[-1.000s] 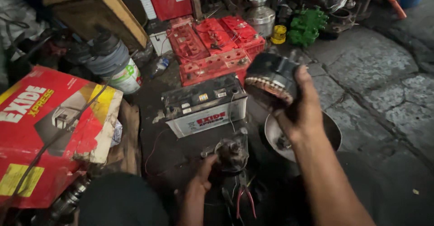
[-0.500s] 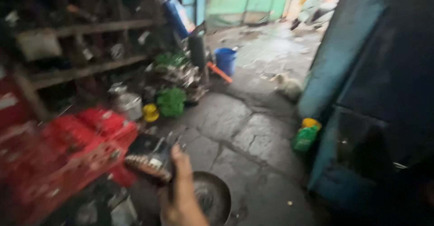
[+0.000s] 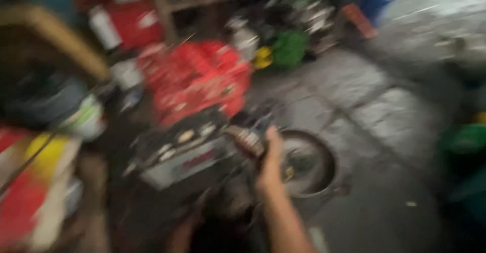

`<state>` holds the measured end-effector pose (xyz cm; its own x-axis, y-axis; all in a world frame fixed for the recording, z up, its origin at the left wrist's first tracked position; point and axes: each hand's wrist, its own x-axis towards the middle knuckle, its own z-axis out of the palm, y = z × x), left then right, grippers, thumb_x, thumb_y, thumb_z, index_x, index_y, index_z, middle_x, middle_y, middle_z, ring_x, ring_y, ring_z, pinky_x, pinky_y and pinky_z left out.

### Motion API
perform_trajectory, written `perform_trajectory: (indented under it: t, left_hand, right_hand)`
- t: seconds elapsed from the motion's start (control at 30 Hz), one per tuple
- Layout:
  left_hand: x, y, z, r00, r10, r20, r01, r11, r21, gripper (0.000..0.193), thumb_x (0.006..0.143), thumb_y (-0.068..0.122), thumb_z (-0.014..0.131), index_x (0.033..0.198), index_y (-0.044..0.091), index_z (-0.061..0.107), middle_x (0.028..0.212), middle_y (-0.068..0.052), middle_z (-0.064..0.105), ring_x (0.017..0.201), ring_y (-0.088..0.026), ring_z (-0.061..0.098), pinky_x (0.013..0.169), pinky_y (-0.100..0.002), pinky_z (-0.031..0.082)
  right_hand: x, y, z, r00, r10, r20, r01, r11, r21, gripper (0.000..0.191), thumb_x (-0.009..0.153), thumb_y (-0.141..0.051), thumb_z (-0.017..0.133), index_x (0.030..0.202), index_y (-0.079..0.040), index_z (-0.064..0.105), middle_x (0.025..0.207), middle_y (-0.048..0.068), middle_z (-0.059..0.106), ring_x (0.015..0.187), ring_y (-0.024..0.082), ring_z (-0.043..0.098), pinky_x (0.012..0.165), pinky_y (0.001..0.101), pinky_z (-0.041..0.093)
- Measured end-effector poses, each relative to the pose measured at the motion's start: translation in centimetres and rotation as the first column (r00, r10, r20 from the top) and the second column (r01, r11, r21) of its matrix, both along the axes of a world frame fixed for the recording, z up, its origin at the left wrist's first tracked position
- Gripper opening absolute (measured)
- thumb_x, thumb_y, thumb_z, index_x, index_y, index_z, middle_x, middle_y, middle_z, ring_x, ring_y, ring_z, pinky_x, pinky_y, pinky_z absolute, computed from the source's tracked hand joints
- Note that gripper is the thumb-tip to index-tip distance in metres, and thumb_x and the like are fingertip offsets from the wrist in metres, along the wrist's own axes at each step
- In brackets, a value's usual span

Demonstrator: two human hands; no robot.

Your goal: The person disassembles an alternator, removes the rotor, and then reassembles the unit. They use a screwdriver to tighten screws and connect wires to a battery for testing.

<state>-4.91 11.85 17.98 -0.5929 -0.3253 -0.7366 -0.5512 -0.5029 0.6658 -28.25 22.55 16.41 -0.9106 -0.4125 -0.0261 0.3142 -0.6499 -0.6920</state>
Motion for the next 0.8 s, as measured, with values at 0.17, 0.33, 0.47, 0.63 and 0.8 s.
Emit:
perform_trajectory:
  t: [0.17, 0.33, 0.47, 0.63, 0.8]
  left_hand:
    - [-1.2, -1.1, -2.8, 0.988, -0.156, -0.011, 0.153, 0.982, -0.114, 0.078, 0.079, 0.058, 0.063, 0.138, 0.007, 0.064, 0.136, -0.014, 0.070, 0.122, -0.030, 0.065, 0.104, -0.045, 0.048]
    - [-3.4, -0.9, -1.8, 0.981, -0.103, -0.167, 0.023, 0.906, -0.423, 0.080, 0.086, 0.063, 0.056, 0.145, 0.010, 0.055, 0.144, -0.010, 0.060, 0.130, -0.024, 0.056, 0.109, -0.039, 0.041]
    - [-5.5, -2.1, -3.3, 0.982, -0.033, -0.186, -0.068, 0.855, -0.514, 0.069, 0.092, 0.063, 0.046, 0.136, 0.011, 0.058, 0.128, -0.016, 0.068, 0.116, -0.032, 0.067, 0.100, -0.044, 0.047]
    - [-4.0, -0.1, -3.1, 0.980, -0.070, 0.184, 0.186, 0.633, -0.751, 0.064, 0.091, 0.059, 0.056, 0.083, -0.001, 0.080, 0.081, -0.027, 0.069, 0.083, -0.044, 0.071, 0.079, -0.053, 0.058]
    - [-3.7, 0.8, 5.5, 0.939, 0.062, -0.339, -0.345, 0.160, -0.925, 0.037, 0.080, 0.039, 0.060, 0.091, 0.008, 0.079, 0.088, -0.020, 0.076, 0.088, -0.037, 0.074, 0.081, -0.048, 0.057]
  right_hand:
    - [-3.3, -1.3, -2.2, 0.999, -0.040, 0.024, 0.041, 0.998, -0.042, 0.064, 0.090, -0.057, 0.062, 0.134, -0.011, 0.060, 0.124, 0.009, 0.069, 0.113, 0.026, 0.069, 0.102, 0.0426, 0.054]
    - [-3.2, -0.9, -1.8, 0.996, 0.075, 0.043, -0.067, 0.984, -0.162, 0.069, 0.091, -0.062, 0.061, 0.137, -0.010, 0.058, 0.131, 0.012, 0.066, 0.119, 0.032, 0.064, 0.104, 0.0525, 0.051]
    - [-2.4, -0.2, -0.6, 0.978, 0.104, 0.178, -0.073, 0.982, -0.172, 0.072, 0.084, -0.065, 0.057, 0.136, -0.015, 0.057, 0.131, 0.011, 0.067, 0.119, 0.033, 0.065, 0.096, 0.0612, 0.054]
    - [-2.4, 0.1, -0.7, 0.987, 0.154, 0.038, -0.148, 0.980, -0.130, 0.071, 0.088, -0.065, 0.058, 0.138, -0.014, 0.058, 0.129, 0.011, 0.069, 0.119, 0.034, 0.066, 0.095, 0.0568, 0.054]
    - [-2.9, -0.9, -2.1, 0.986, 0.168, 0.014, -0.167, 0.984, -0.054, 0.065, 0.091, -0.062, 0.060, 0.135, -0.015, 0.060, 0.126, 0.010, 0.071, 0.117, 0.030, 0.069, 0.100, 0.0475, 0.059]
